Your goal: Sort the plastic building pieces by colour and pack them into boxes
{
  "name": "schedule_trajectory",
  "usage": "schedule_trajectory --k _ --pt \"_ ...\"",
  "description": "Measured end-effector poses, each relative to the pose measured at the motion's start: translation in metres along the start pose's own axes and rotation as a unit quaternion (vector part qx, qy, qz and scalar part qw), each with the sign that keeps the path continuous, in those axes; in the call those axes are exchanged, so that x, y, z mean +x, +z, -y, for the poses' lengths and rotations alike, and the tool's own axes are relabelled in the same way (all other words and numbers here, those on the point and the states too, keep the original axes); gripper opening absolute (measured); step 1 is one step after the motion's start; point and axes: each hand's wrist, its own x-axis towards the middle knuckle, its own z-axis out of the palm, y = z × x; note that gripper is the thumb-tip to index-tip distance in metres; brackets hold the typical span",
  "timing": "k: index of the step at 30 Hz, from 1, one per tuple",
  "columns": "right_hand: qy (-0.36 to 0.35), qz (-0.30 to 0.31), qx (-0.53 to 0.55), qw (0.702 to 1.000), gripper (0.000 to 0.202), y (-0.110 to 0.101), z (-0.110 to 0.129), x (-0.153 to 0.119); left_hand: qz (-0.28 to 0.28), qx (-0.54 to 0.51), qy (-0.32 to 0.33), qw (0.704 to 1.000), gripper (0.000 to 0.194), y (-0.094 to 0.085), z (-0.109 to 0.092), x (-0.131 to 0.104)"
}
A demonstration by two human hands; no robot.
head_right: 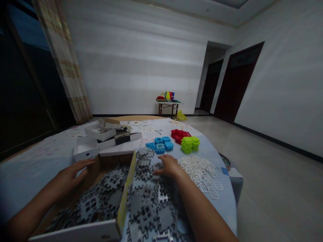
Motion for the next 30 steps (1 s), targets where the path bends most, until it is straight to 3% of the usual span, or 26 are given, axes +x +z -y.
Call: schedule_trajectory --k 3,10,30 --pt "-0.003 0.034 -0.029 0.999 0.083 0.003 0.001 0.0 -0.001 0.0 0.0 1.0 0.055 0.001 0.003 0.001" --pt "-0.04 0.022 -0.045 0.998 0.043 0.001 -0.001 0.003 -0.005 -0.005 -0.002 1.0 0.052 0.0 0.003 0.001" --pt "-0.045 -0.035 -0.053 0.997 0.036 0.014 -0.006 0.009 -0.002 -0.009 0.006 1.0 0.051 0.003 0.006 0.002"
